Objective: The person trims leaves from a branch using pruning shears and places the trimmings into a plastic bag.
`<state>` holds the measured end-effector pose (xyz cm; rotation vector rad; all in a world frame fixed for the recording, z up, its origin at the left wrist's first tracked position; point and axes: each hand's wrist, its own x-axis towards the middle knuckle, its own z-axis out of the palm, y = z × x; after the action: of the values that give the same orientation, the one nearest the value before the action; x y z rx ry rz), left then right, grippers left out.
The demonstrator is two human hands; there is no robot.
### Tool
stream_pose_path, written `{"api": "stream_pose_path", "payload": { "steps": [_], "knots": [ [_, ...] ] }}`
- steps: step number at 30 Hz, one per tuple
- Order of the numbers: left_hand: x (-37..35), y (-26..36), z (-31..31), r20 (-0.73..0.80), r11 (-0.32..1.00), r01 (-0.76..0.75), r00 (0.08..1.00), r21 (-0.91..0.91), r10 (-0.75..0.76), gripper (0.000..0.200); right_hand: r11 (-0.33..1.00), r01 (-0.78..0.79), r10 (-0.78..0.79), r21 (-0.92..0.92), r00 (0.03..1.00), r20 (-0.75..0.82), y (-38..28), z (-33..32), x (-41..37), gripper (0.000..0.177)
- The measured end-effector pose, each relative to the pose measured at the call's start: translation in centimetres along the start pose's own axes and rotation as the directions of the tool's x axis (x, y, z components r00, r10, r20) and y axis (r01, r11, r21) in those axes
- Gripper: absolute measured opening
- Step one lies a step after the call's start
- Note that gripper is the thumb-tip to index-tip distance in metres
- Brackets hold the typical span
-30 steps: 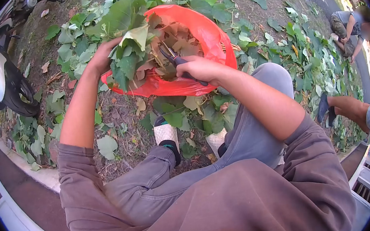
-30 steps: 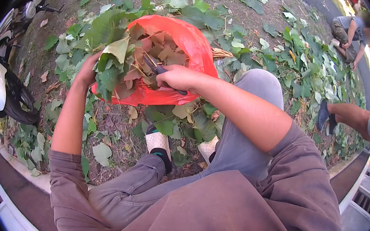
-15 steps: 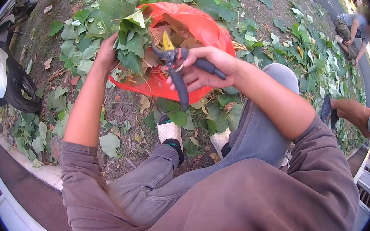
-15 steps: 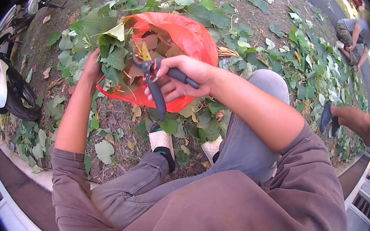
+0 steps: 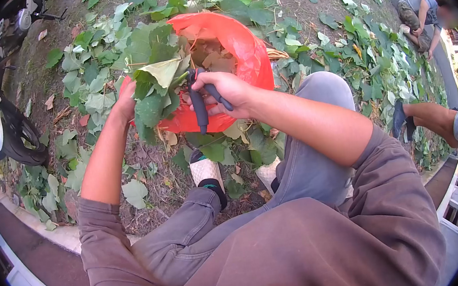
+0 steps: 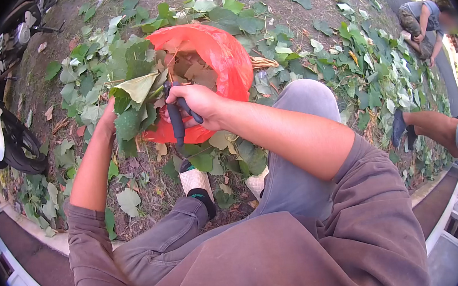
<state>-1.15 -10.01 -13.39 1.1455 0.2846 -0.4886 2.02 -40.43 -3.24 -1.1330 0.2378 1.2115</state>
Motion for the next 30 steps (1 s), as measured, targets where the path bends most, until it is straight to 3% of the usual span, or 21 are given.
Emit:
{"api": "stream_pose_path", "payload": {
  "steps": [7,9,10,12,15,19,22,24,27,28,30],
  "knots": [
    [0.5,-1.8,-2.2,-0.121,0.998,0.004,0.993,-0.066,-0.012,0.039,0.990,0.039,-0.047,-0.137,0.997,-0.056,0.8,-2.1,2.1,0.025],
    [1.4,-2.7,-4.3,-0.175,0.998,0.045,0.984,0.035,-0.038,0.038,0.928,0.149,-0.201,-0.341,0.972,-0.123,1.3,-3.0,3.0,0.021],
    [1.6,-3.0,-5.4,-0.142,0.999,0.010,0.990,0.036,-0.005,0.040,0.923,0.095,-0.165,-0.374,0.973,-0.161,0.7,-2.9,2.3,0.022],
    [1.3,-1.4,-3.9,-0.156,0.998,0.025,0.987,-0.061,-0.034,0.039,0.910,0.130,-0.230,-0.394,0.949,-0.218,1.0,-3.3,2.1,0.023],
    [0.9,0.3,-2.7,-0.213,0.999,0.019,0.977,0.039,-0.010,0.040,0.966,0.172,-0.211,-0.192,0.956,-0.204,1.1,-3.8,2.5,0.026],
    [0.2,2.1,-0.9,-0.214,0.996,0.090,0.973,0.027,-0.082,0.041,0.967,0.226,-0.247,-0.116,0.943,-0.225,0.4,-3.8,3.1,0.027],
    [-0.1,3.0,0.0,-0.260,0.992,0.100,0.958,-0.077,-0.117,0.036,0.966,0.155,-0.192,-0.209,0.967,-0.169,0.6,-3.8,2.7,0.028],
    [0.7,2.6,-0.9,-0.270,0.993,0.097,0.957,-0.063,-0.111,0.036,0.917,0.081,-0.147,-0.391,0.979,-0.142,0.7,-3.4,2.7,0.030],
    [0.8,3.0,-2.0,-0.241,0.990,0.131,0.961,-0.044,-0.138,0.036,0.912,0.030,-0.076,-0.408,0.992,-0.097,1.0,-3.1,2.4,0.032],
    [0.3,3.7,-0.6,-0.245,0.997,0.068,0.968,0.048,-0.054,0.036,0.914,0.026,-0.068,-0.406,0.993,-0.091,1.0,-3.0,2.1,0.032],
    [-0.5,4.7,2.7,-0.187,0.988,-0.022,0.981,0.153,0.050,0.039,0.771,0.141,-0.207,-0.621,0.978,-0.034,0.6,-2.8,1.6,0.032]
  ]
}}
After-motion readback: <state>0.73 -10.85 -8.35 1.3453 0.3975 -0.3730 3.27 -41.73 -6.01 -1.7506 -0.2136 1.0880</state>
